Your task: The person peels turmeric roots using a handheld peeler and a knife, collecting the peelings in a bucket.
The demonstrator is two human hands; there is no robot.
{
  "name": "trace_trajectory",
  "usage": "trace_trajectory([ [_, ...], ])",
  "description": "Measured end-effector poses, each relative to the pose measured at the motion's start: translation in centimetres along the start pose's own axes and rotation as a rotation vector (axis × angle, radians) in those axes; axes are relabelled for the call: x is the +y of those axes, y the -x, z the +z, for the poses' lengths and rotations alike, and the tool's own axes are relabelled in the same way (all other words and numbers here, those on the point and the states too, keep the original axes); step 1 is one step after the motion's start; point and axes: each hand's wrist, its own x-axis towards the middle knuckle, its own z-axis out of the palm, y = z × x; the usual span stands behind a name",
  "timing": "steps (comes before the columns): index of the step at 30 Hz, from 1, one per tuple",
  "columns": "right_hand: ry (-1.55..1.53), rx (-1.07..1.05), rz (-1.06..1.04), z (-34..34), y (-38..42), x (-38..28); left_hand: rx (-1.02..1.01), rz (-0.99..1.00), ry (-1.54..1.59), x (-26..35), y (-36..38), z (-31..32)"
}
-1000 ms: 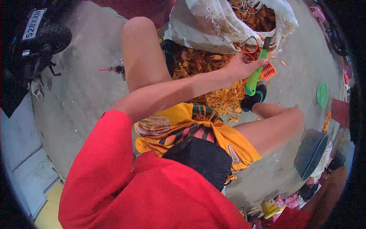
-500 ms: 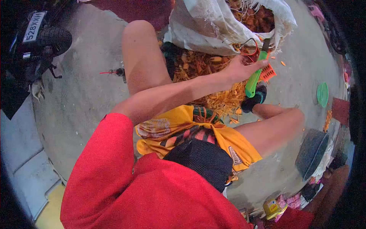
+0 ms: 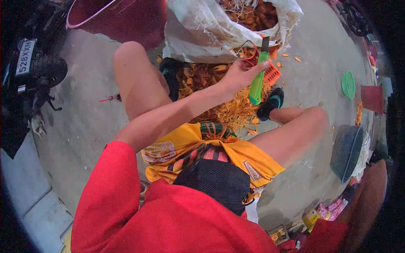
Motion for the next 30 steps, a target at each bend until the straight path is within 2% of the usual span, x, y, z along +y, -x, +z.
trace_trajectory([
  [8,0.119,0.015,0.032,-1.2,1.4,0.6,-0.012,-0.073,0.005,-0.5,-0.2,0.3],
  [11,0.151,0.027,0.043,-1.5,1.8,0.7,0.026,-0.059,0.012,-1.1,-0.5,0.2],
  [14,0.183,0.045,0.041,-1.5,1.8,0.6,-0.048,0.001,0.047,-1.0,-0.5,0.2],
  [16,0.203,0.048,0.038,-1.6,1.8,0.7,0.061,-0.058,-0.027,-0.9,-0.4,0.4],
  [19,0.238,0.048,0.036,-1.9,2.0,0.8,0.001,-0.060,-0.018,-0.9,-0.5,0.1],
  [28,0.331,0.054,0.036,-2.4,2.8,0.6,0.075,0.013,0.056,-1.5,-0.5,0.6],
  [30,0.359,0.054,0.037,-2.7,3.0,0.6,0.037,0.005,0.037,-1.4,-0.7,0.3],
])
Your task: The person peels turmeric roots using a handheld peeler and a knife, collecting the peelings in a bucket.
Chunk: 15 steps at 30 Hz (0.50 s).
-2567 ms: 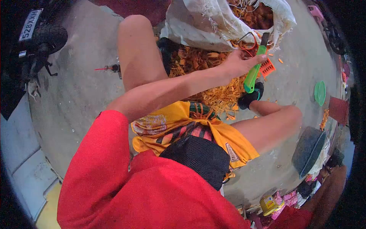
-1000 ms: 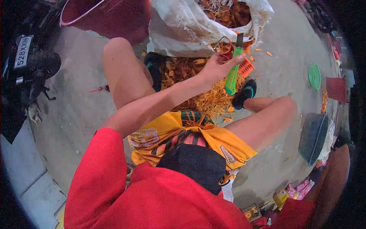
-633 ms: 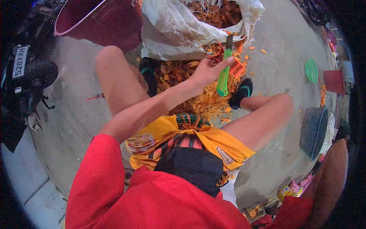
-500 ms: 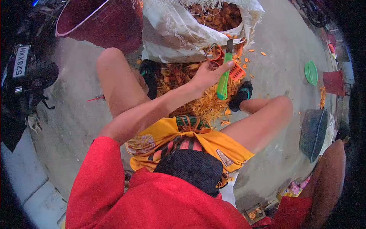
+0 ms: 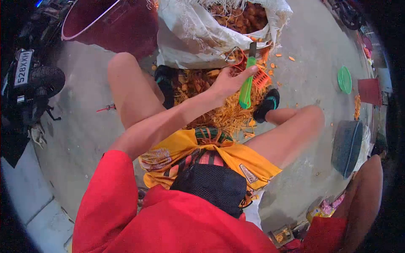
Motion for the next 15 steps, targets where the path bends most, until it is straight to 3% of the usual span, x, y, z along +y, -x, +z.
trace_trajectory([
  [15,0.168,0.015,0.017,-1.1,1.4,0.0,-0.013,-0.057,-0.091,-0.7,-0.6,-0.1],
])
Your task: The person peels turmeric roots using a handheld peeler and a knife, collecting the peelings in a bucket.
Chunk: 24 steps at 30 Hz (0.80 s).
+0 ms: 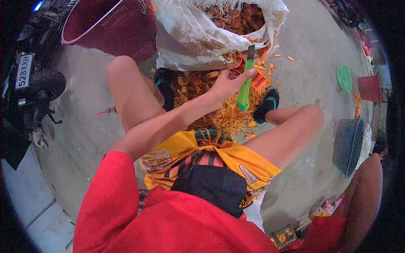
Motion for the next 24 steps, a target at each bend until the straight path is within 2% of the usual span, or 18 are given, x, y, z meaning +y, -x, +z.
trace_trajectory([
  [7,0.049,0.028,0.001,0.6,-0.2,-0.7,0.058,-0.009,-0.011,-0.2,0.1,0.0],
  [11,0.105,0.046,0.042,0.4,0.4,-0.8,-0.041,-0.021,-0.005,0.7,0.5,0.1],
  [13,0.129,0.066,0.054,0.6,0.3,-0.9,0.027,-0.116,-0.075,0.1,0.4,0.1],
  [14,0.140,0.076,0.064,0.8,0.2,-1.1,-0.019,-0.043,-0.029,0.1,0.6,0.3],
  [19,0.225,0.104,0.106,0.5,0.4,-1.3,-0.020,-0.030,-0.064,-0.9,0.0,0.3],
  [21,0.253,0.106,0.122,0.2,0.7,-1.5,0.071,-0.097,-0.098,-1.0,-0.1,0.3],
  [24,0.293,0.125,0.132,0.2,0.6,-1.6,0.042,-0.131,-0.070,0.4,0.7,0.5],
])
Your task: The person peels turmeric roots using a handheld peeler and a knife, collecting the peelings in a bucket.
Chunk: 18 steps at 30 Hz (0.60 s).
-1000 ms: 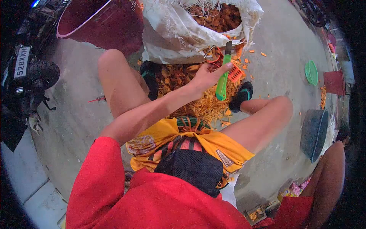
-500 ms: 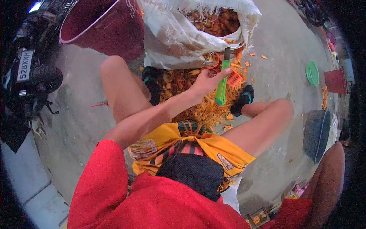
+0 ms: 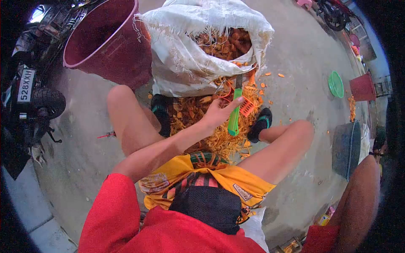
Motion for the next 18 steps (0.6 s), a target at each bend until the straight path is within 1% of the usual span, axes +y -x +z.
trace_trajectory([
  [1,0.015,0.004,-0.003,-0.1,0.0,0.1,-0.002,0.001,0.004,-0.4,-0.4,-0.2],
  [3,0.052,0.005,-0.009,-0.5,-0.1,0.4,-0.042,0.077,0.026,-0.9,-1.1,-0.5],
  [7,0.101,0.017,-0.016,-0.9,-0.1,0.4,-0.082,0.052,0.037,0.0,-0.3,-0.5],
  [9,0.116,0.020,-0.013,-0.9,-0.1,0.1,0.039,0.026,-0.007,-0.3,-0.4,-0.3],
  [13,0.165,0.024,-0.008,-1.2,0.1,0.1,-0.009,-0.013,-0.008,-0.6,-0.7,-0.5],
  [15,0.197,0.019,-0.010,-1.6,0.2,0.2,-0.120,0.069,0.049,-0.8,-1.2,-0.7],
  [18,0.221,0.024,-0.027,-1.5,0.2,0.2,-0.056,0.012,0.028,-0.2,-0.4,-0.5],
])
